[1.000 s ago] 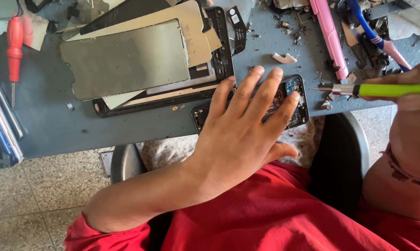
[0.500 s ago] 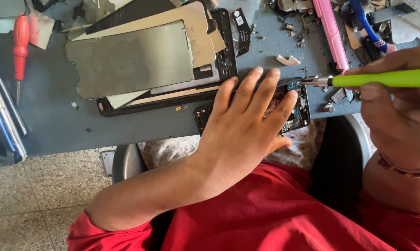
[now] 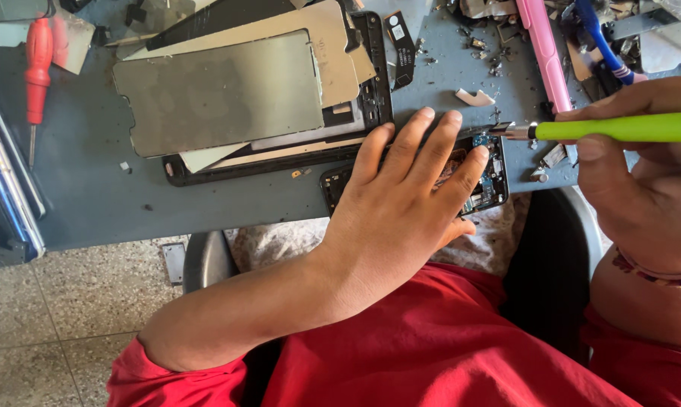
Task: The person repairs a disassembled smartphone at a cluttered workbench. They use a pink utility knife and tweezers to pry and lift small components from the phone board, then use a green-handled screwdriver to unscrew parts, reposition the phone chassis, and continue working on the internal board.
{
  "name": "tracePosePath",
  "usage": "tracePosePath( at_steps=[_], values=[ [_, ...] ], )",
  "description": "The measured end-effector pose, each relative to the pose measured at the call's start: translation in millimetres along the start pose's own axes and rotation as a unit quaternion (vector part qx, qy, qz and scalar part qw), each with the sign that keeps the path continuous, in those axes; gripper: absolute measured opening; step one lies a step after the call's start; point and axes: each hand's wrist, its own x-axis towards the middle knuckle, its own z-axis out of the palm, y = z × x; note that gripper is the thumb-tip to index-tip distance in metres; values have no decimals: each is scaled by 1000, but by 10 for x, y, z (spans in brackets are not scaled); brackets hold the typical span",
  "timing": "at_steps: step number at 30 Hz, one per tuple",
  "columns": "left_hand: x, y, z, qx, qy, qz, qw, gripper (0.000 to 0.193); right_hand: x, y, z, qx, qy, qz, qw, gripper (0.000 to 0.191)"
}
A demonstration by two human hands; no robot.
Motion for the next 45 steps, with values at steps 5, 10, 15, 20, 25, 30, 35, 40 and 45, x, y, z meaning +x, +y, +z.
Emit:
tracePosePath(
  at_steps=[5,10,15,20,25,30,35,40,45],
  values=[
    [-12,-7,10,3,4,-1,1000,72,33,-6,14,7,-17,9,1000,27],
    [-13,-9,10,7,6,0,1000,72,179,-198,14,-36,-40,-26,998,45],
    [-6,-5,-7,8,4,2,1000,72,413,-409,-81,-190,-119,-70,972,31],
    [-8,3,-13,-4,-4,-3,1000,71,642,-439,-114,-306,-186,-383,852,27],
    [-27,-1,-38,5,-3,5,1000,71,753,-507,-117,-245,-169,-198,934,29],
    [-30,-49,-74,1,-6,13,1000,65,921,-661,-3,-311,-174,-153,922,33],
    [-35,-102,-76,62,10,21,998,46,1066,-842,74,-276,-154,-216,924,38],
    [-31,-130,-70,49,16,14,999,45,1036,-859,53,-206,-182,-242,931,30],
    [-19,-150,-67,51,12,16,998,45,941,-756,27,-205,-179,-213,938,23]
  ],
)
